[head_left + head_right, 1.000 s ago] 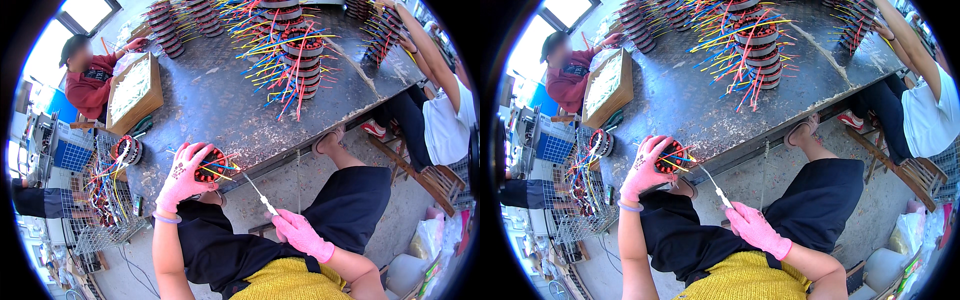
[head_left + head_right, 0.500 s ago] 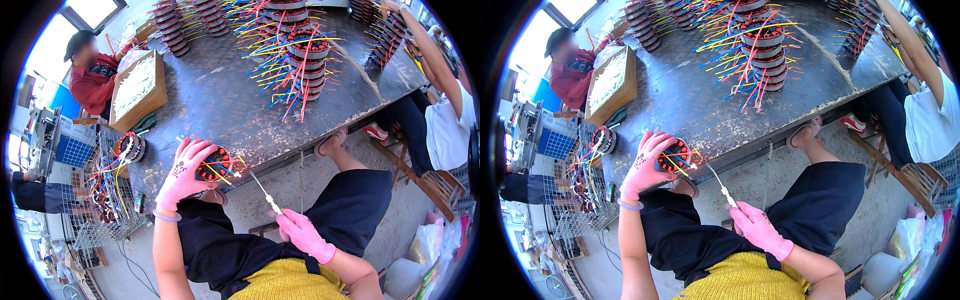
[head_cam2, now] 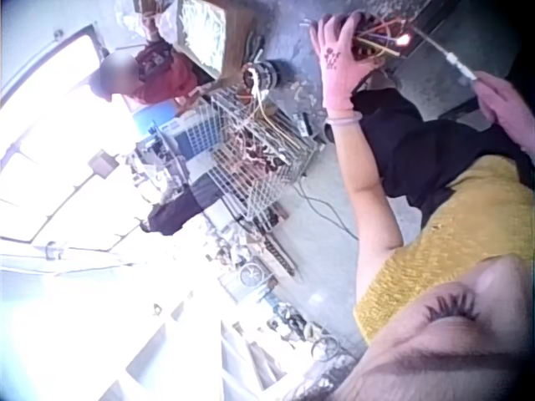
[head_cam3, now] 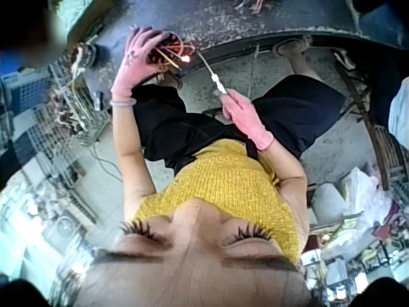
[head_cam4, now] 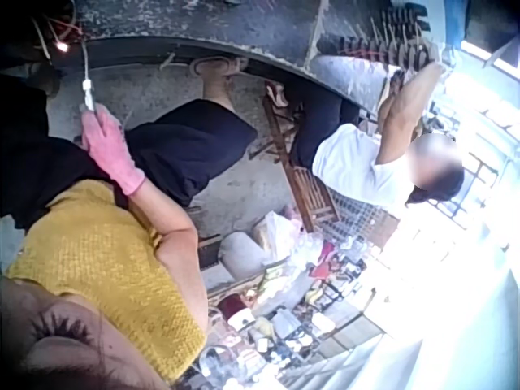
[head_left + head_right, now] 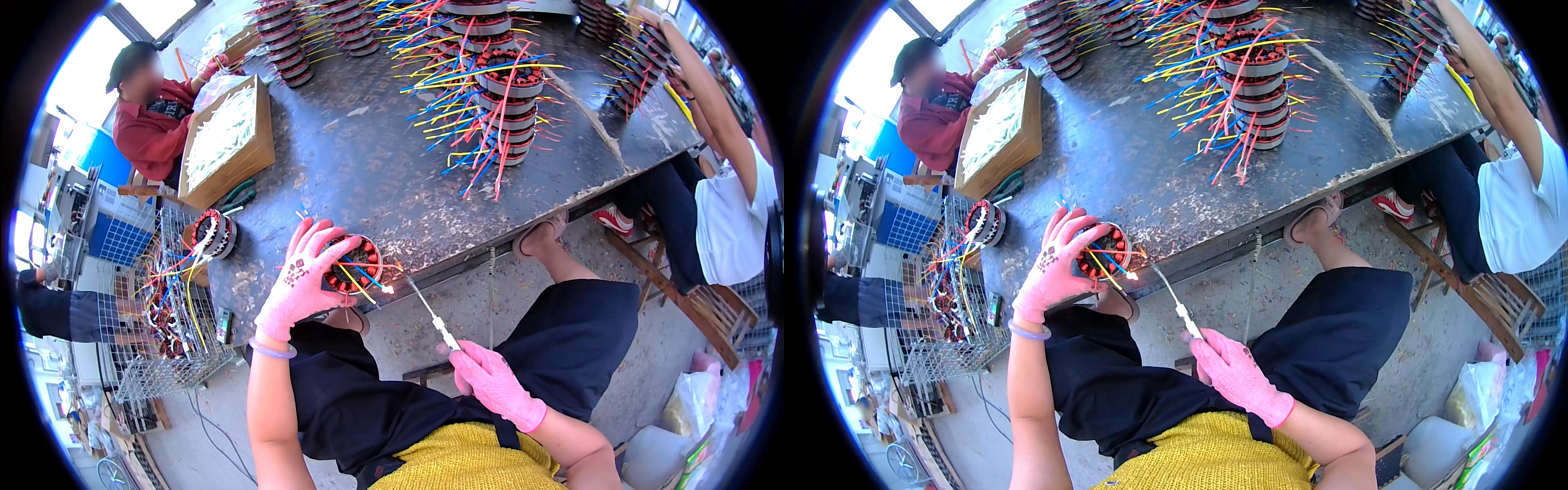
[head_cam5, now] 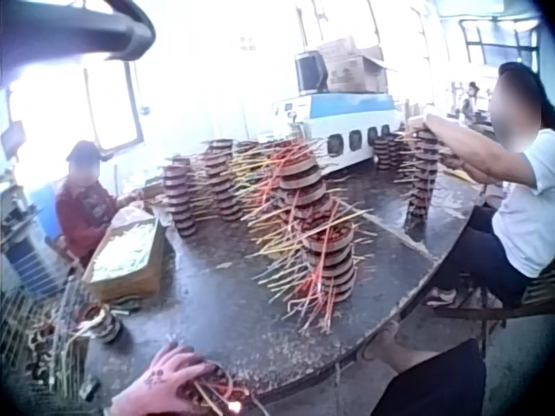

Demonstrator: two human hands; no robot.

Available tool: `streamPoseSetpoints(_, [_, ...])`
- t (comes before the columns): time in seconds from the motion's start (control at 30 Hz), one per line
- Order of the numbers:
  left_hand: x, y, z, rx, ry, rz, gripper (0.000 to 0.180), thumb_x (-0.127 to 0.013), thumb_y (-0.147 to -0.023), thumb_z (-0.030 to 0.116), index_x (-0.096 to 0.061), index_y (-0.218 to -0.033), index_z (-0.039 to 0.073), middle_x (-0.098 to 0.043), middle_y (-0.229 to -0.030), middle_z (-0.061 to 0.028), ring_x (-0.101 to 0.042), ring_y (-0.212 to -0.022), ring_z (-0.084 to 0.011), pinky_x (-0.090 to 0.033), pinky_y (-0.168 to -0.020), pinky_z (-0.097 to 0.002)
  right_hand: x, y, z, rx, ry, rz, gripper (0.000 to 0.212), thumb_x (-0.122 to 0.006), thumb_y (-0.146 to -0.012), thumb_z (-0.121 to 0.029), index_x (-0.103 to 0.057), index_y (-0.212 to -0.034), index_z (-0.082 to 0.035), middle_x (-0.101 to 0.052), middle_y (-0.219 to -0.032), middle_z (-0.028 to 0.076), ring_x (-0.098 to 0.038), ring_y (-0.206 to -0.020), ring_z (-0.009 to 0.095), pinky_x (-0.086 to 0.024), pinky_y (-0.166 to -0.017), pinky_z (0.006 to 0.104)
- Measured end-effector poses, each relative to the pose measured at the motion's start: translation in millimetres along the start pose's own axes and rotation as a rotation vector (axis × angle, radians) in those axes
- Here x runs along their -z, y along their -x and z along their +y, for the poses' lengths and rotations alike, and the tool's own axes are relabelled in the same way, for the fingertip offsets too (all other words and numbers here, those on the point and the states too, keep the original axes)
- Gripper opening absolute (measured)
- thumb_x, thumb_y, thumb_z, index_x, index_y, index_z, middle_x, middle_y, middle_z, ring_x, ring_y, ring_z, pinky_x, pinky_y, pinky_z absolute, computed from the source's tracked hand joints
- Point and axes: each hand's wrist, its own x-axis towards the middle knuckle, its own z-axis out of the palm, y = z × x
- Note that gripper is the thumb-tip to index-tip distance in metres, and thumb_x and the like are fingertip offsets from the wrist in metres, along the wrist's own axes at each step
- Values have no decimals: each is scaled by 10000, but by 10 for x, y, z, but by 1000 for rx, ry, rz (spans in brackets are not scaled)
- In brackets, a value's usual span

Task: The person uses a lighter to process the ends of wires on a copper-wound motor component and then places the part into a stack on the workbench.

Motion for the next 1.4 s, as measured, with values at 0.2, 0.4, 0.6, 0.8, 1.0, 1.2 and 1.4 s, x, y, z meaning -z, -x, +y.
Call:
streamPoseSetpoints(0.2, [-4, -11, -4, 4, -3, 1, 903, -900, -490, 245, -585, -1332, 160, -538, -1336, -93, -404, -1375, -350, -235, -1212, -523, -4, -1, 5, -8, -19, 4, 358, -478, -1052, -235, -592, -1295, 1, -508, -695, -16, -481, -617, 54, -417, -579, 246])
streamPoseSetpoints(0.4, [-8, -11, -15, -2, 1, 9, 911, -903, -468, 244, -593, -1320, 156, -541, -1329, -87, -409, -1370, -345, -235, -1211, -525, 5, 5, -10, -6, 21, 6, 367, -472, -1053, -246, -594, -1289, 7, -509, -689, -9, -483, -613, 61, -418, -580, 252])
streamPoseSetpoints(0.6, [-23, -1, -22, -23, -7, 43, 891, -898, -483, 309, -600, -1311, 170, -555, -1276, -101, -445, -1330, -340, -225, -1215, -531, 14, 12, -61, 9, 32, 0, 367, -468, -1053, -252, -598, -1273, 11, -507, -688, -1, -485, -612, 67, -419, -582, 254])
streamPoseSetpoints(0.8, [-30, 3, -18, -4, 1, 27, 904, -900, -459, 288, -601, -1303, 164, -545, -1290, -93, -416, -1353, -356, -216, -1215, -535, 11, 15, -74, -3, 35, 23, 356, -469, -1051, -246, -603, -1268, 3, -504, -681, -8, -479, -607, 67, -417, -578, 256])
streamPoseSetpoints(1.0, [-36, 9, -32, 1, 17, 20, 922, -904, -444, 279, -598, -1305, 163, -536, -1301, -92, -392, -1372, -364, -209, -1215, -537, 32, 17, -73, -6, 76, 23, 349, -472, -1050, -240, -605, -1271, -4, -504, -680, -12, -478, -606, 62, -416, -576, 254])
streamPoseSetpoints(1.2, [-36, 0, -21, -1, 8, 29, 899, -901, -464, 285, -599, -1303, 164, -540, -1285, -95, -415, -1347, -355, -214, -1215, -535, 27, -19, -11, -2, -3, 12, 357, -474, -1047, -247, -603, -1273, -1, -505, -689, -11, -480, -606, 62, -414, -576, 254])
streamPoseSetpoints(1.4, [-37, 8, -30, 24, 17, -1, 911, -905, -460, 263, -597, -1312, 172, -528, -1312, -97, -378, -1378, -376, -215, -1213, -536, 42, 12, -89, 3, 74, 21, 352, -474, -1048, -233, -599, -1274, 6, -497, -690, -16, -473, -602, 59, -413, -573, 249])
